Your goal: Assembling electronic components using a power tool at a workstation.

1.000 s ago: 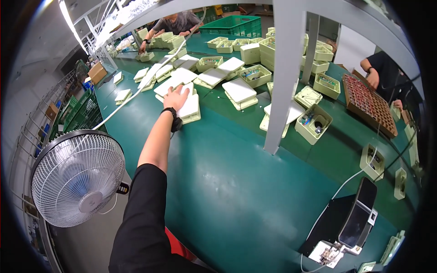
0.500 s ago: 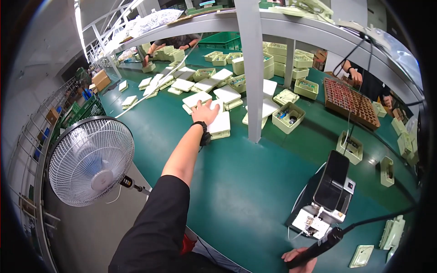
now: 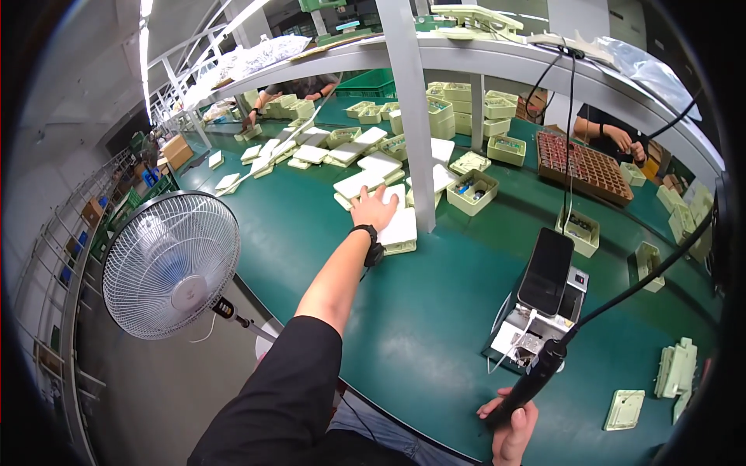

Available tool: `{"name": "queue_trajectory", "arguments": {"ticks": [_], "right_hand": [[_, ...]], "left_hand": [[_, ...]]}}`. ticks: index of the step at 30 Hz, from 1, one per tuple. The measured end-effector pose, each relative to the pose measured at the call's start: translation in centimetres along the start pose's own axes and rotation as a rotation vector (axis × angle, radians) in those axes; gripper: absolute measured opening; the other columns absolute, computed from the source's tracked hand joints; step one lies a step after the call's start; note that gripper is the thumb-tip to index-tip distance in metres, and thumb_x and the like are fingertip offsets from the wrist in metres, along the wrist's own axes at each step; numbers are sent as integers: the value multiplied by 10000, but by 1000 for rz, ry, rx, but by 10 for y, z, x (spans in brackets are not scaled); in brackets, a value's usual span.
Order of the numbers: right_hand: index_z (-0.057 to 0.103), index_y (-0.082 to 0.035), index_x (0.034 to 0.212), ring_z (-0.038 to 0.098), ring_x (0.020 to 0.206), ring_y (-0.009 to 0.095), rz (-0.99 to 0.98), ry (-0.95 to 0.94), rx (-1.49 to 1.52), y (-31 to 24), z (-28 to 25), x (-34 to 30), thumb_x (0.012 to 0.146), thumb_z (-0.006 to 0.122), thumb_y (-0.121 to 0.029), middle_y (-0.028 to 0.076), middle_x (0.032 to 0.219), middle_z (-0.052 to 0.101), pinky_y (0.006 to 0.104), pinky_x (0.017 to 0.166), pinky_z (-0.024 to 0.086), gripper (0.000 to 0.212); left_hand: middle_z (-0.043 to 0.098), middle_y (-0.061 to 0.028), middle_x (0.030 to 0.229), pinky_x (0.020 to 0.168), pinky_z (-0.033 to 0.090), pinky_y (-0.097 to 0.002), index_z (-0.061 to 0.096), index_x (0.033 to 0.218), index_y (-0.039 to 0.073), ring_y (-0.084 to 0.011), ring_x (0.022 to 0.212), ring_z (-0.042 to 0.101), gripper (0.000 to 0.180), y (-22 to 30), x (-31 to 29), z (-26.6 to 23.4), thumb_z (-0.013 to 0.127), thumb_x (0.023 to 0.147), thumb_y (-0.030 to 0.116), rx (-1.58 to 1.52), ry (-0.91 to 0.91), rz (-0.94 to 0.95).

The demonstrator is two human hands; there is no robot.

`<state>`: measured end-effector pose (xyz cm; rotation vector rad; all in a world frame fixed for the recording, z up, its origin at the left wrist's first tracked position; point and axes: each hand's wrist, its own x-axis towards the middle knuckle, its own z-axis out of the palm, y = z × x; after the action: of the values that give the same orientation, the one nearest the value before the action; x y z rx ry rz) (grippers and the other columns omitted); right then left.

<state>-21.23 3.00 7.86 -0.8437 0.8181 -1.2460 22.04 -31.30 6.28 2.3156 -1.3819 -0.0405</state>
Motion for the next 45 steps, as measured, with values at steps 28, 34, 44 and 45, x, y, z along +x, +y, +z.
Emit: {"name": "queue_trajectory", "arguments": {"ticks": [28, 34, 44, 45], "right_hand": [[565, 78, 1212, 650, 797, 267, 16, -27, -44, -4, -13, 0, 915, 675, -522, 174, 872, 679, 373, 806, 520, 679], [564, 123, 1131, 668, 727, 289, -44, 18, -32, -3, -18, 6, 871, 693, -531, 219, 792, 672, 403, 750, 554, 716], [587, 126, 1138, 674, 757, 265, -4, -1, -26, -3, -35, 4, 868, 701, -521, 198, 825, 683, 382, 763, 554, 711], [589, 125, 1144, 675, 768, 263, 11, -10, -21, -2, -39, 5, 867, 702, -520, 195, 836, 685, 379, 767, 553, 712]], "left_hand": [[367, -211, 1585, 1118, 363, -609, 554, 1459, 273, -511, 1374, 390, 583, -6, -16, 13, 484, 945, 539, 1, 84, 29], [392, -204, 1571, 1081, 418, -583, 564, 1446, 259, -510, 1329, 439, 564, -19, -39, 7, 506, 945, 511, -3, 108, 94], [403, -224, 1547, 1105, 405, -533, 589, 1416, 164, -502, 1318, 436, 534, -25, -138, -11, 579, 946, 417, -99, 51, 248], [403, -228, 1545, 1113, 396, -529, 588, 1417, 149, -495, 1321, 434, 530, -25, -157, -16, 597, 944, 387, -114, 40, 284]]}}
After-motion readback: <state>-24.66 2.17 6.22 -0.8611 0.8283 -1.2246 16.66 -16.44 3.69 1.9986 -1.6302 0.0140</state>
